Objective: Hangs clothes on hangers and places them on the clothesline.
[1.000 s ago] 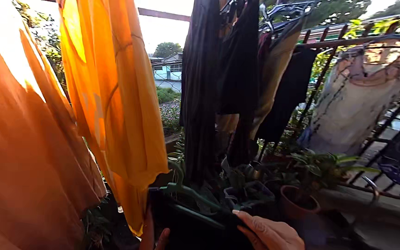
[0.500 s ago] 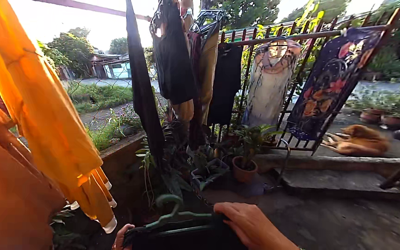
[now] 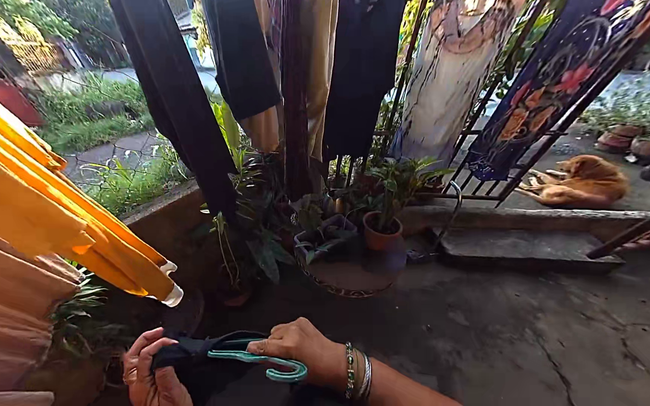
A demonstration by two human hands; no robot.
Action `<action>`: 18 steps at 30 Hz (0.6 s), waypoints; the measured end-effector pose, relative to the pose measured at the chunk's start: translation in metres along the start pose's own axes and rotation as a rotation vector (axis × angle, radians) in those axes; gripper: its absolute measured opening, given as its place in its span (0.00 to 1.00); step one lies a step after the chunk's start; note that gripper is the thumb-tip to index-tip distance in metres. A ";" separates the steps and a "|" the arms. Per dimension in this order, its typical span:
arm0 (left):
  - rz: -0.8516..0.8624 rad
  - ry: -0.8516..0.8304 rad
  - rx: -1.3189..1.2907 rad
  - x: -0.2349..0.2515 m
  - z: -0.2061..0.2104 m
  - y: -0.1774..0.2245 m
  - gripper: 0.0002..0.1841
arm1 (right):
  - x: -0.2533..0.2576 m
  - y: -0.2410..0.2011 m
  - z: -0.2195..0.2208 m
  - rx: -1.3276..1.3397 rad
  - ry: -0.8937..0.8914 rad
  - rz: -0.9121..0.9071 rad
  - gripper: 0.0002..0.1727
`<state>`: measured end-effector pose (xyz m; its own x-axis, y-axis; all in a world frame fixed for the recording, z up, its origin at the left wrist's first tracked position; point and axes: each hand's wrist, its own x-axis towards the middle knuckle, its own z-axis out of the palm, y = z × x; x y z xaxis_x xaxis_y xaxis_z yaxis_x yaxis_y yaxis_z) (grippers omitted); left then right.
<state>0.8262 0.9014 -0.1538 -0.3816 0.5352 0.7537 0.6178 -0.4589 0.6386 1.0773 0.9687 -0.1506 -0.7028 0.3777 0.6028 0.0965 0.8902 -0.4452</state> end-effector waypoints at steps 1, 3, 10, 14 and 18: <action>0.046 -0.010 -0.004 0.000 0.001 0.003 0.19 | 0.000 -0.002 -0.003 -0.008 0.001 -0.010 0.13; 0.134 -0.004 -0.004 0.004 0.006 0.007 0.20 | 0.005 -0.007 -0.009 -0.013 0.025 -0.033 0.12; 0.081 0.100 -0.063 -0.005 0.040 0.016 0.19 | 0.006 -0.013 -0.022 -0.169 -0.003 -0.097 0.09; 0.019 0.014 -0.028 -0.024 0.067 0.034 0.20 | -0.004 -0.017 -0.036 -0.277 -0.014 -0.003 0.08; -0.001 0.004 -0.131 -0.031 0.093 0.039 0.23 | -0.014 -0.023 -0.051 -0.405 -0.166 0.078 0.04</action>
<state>0.9262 0.9323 -0.1668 -0.3848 0.5331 0.7535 0.5220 -0.5475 0.6540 1.1204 0.9560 -0.1152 -0.7832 0.4307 0.4485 0.3987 0.9013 -0.1693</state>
